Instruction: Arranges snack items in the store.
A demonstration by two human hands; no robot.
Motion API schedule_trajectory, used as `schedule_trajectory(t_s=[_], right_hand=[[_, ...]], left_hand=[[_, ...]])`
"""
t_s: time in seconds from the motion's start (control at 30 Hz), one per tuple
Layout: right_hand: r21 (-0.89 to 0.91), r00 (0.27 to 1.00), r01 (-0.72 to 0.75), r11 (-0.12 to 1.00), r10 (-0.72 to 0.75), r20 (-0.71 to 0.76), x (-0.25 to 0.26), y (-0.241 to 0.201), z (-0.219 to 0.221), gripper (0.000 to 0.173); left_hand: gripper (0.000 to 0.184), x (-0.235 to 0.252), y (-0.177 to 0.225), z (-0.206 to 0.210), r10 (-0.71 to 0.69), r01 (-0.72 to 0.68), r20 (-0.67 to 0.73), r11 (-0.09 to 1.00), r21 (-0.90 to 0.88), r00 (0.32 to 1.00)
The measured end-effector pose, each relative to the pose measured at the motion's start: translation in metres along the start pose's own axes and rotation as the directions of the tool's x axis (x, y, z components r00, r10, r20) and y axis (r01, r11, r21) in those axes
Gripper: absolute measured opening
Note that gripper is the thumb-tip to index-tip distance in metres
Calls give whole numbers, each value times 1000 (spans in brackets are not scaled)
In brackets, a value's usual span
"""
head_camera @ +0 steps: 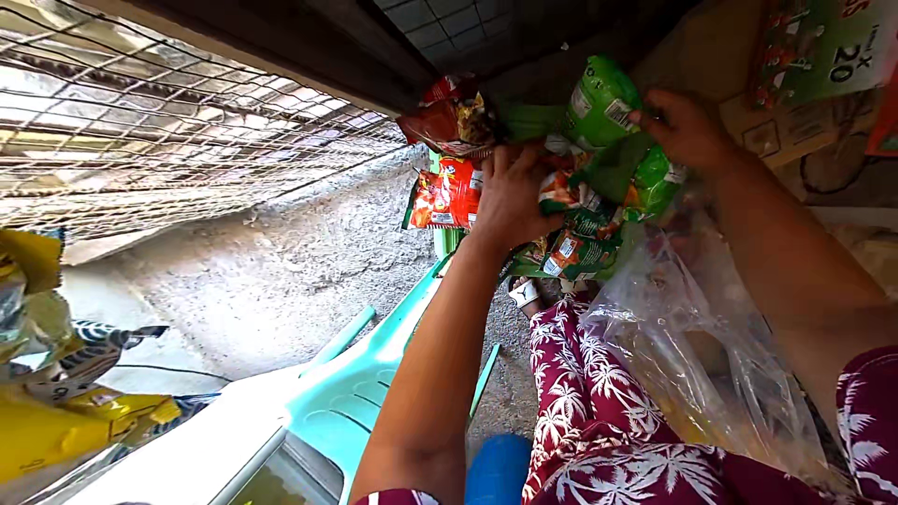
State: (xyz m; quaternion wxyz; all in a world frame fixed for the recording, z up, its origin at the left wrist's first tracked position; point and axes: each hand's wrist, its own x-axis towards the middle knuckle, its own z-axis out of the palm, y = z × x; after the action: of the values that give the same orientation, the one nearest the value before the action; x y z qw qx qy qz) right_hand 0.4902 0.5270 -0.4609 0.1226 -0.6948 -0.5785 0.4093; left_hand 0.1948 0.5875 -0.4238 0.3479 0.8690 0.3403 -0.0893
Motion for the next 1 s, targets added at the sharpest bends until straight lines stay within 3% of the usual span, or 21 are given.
schedule_trajectory(t_s=[0.1,0.23,0.37,0.47,0.57,0.63,0.7,0.77,0.83,0.93,1.0], right_hand=[[-85,999,-28,996,24,-41,-8,-7,-12,47],[-143,996,25,989,-37,-77,-19,-15,-29,45],[-255,991,61,965,-90,-103,-31,-18,-47,48],[-289,982,92,953,-135,-133,-40,-14,-46,47],[-307,974,136,942,-183,-131,-51,-14,-44,43],[-314,974,130,940,-180,-134,-57,-13,-44,42],[-309,976,108,945,-160,-149,-62,-10,-43,42],[-309,981,74,948,-125,-147,-67,-11,-46,44],[-326,981,56,944,-112,-156,-74,-14,-49,44],[-324,979,46,945,-106,-173,-80,-18,-54,45],[-322,973,45,946,-114,-201,-83,-19,-58,45]], left_hand=[[66,16,15,7,159,-160,22,984,76,987],[67,43,42,20,255,-259,48,960,104,966],[74,52,58,36,198,-208,224,978,23,954],[70,37,58,47,180,-171,113,982,-82,977],[67,5,51,45,-38,-18,-138,923,-384,990],[66,-19,41,42,-316,149,-154,754,-640,936],[62,-35,26,46,-513,216,-121,548,-808,850],[59,-45,16,45,-616,328,-41,474,-817,787],[66,-50,12,45,-658,477,48,492,-728,751],[63,-49,16,46,-614,525,134,518,-675,778],[58,-44,21,46,-590,578,253,461,-673,766]])
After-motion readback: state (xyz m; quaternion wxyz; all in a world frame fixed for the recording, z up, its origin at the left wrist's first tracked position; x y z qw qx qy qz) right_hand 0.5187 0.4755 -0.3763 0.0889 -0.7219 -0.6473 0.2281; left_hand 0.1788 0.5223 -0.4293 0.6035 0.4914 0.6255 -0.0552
